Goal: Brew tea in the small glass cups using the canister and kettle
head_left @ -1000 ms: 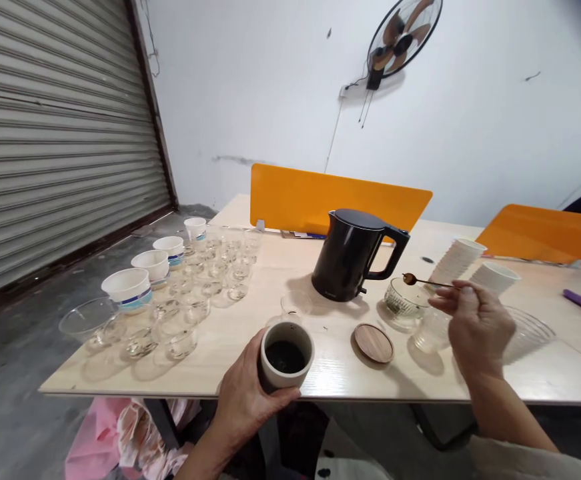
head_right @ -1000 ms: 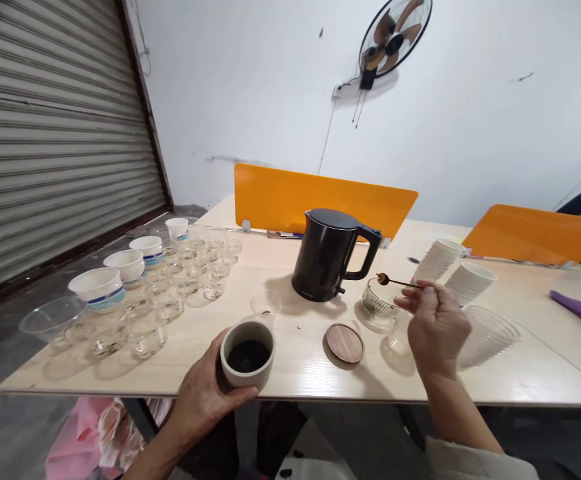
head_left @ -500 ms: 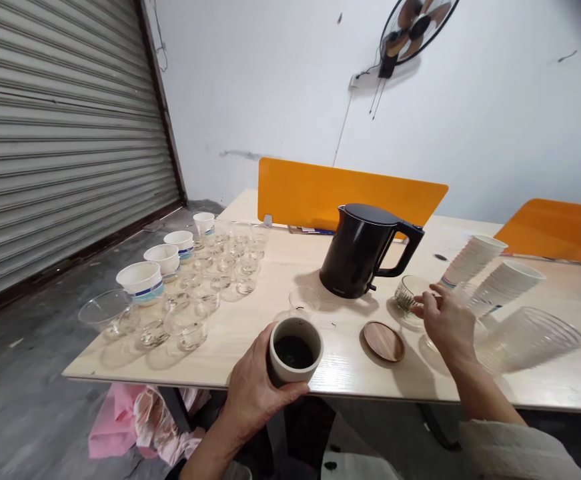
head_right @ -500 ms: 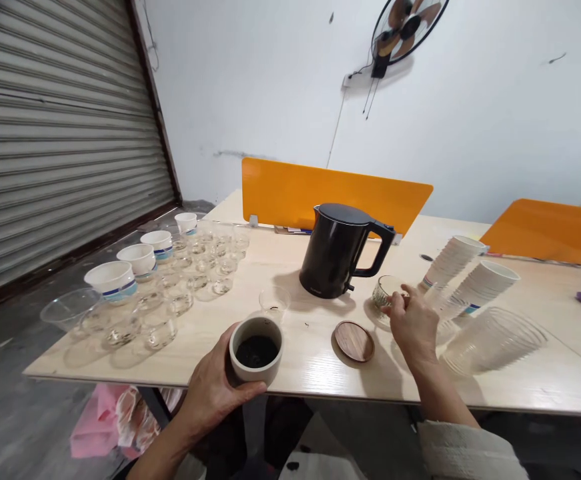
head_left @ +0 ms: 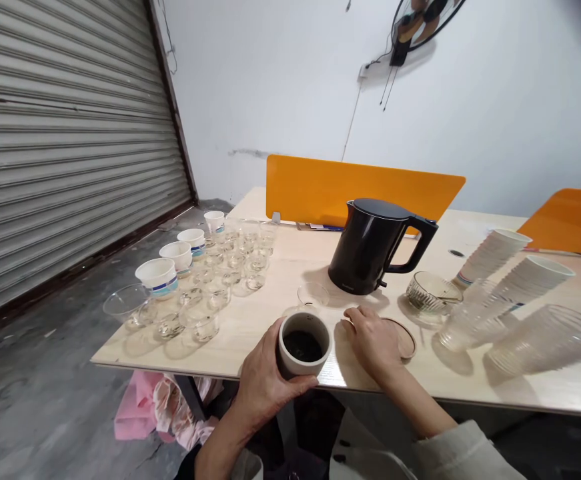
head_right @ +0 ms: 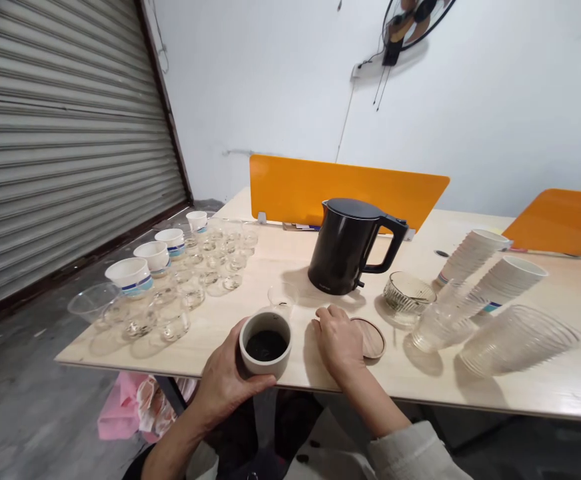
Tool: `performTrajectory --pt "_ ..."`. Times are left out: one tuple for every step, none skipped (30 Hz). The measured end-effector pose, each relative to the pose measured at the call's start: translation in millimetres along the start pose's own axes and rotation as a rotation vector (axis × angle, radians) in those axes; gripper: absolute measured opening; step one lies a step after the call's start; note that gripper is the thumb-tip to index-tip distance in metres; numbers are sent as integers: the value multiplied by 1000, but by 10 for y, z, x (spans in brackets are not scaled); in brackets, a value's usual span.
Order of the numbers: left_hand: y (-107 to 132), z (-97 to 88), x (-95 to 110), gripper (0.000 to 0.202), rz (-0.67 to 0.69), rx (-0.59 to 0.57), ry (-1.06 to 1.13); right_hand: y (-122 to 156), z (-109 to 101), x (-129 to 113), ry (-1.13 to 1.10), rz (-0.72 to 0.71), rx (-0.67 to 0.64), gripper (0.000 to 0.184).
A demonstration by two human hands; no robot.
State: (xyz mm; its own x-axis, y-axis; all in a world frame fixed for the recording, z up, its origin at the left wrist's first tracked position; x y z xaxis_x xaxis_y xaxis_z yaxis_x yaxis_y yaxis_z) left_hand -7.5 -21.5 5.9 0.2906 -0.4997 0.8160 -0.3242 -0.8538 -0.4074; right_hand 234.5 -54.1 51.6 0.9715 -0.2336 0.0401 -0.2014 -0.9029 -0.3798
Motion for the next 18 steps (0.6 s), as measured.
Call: performTrajectory --pt "-1 -1 4 94 0 -2 2 -30 44 -34 35 9 -25 21" --pt "-1 -2 6 94 -1 -3 2 -52 84 -59 59 12 -46 20" --pt "-2 -2 7 94 -4 -3 2 -66 123 -76 74 11 -64 19" --pt "-4 -1 7 95 -8 -3 -1 -73 158 -87 83 12 -74 19" --pt "-5 -1 6 95 -12 -3 -5 -75 190 -89 88 19 -72 19" --pt "-7 0 6 96 -14 -4 -7 -75 216 -85 88 32 -64 18" --pt "-8 1 6 96 -15 -5 -9 -74 235 -73 81 48 -50 17" --pt "-10 1 7 97 -16 -4 -10 -73 245 -57 61 64 -32 17" --pt "-11 1 8 97 -15 -3 -12 -72 241 -37 27 79 -7 16" --pt "-12 1 9 98 -13 0 -14 -71 220 -19 -22 95 28 16" --pt "-13 0 10 98 -12 2 -16 -68 181 -7 -91 108 75 16" --pt "-13 -1 10 98 -11 4 -17 -62 124 -8 -180 109 135 17" --pt "-12 -1 8 98 -11 5 -17 -51 50 -27 -284 96 203 17" --pt "-11 -2 6 97 -10 3 -15 -33 -35 -66 -394 67 271 17" --pt "-9 -1 2 96 -9 2 -13 -10 -125 -125 -501 25 333 16" --pt "-7 1 -4 96 -9 1 -11 18 -213 -202 -598 -26 382 15" --pt "-5 3 -10 95 -10 1 -11 47 -291 -291 -677 -78 407 14" --pt "-2 7 -16 95 -12 0 -12 75 -358 -385 -743 -125 413 13"
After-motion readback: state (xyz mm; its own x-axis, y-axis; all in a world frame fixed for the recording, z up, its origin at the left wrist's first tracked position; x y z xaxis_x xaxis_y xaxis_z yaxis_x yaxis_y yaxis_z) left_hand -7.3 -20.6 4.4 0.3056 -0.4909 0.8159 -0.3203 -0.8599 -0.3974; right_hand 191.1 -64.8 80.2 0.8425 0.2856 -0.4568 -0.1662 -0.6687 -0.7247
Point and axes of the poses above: each hand's wrist, its own y-axis away from the middle knuckle, its own z-axis out of the palm, x = y × z, the point moved 1 cm from there along -y, towards the middle knuckle, and after that the axes turned 5 degrees about x, right-handed, at the moved point
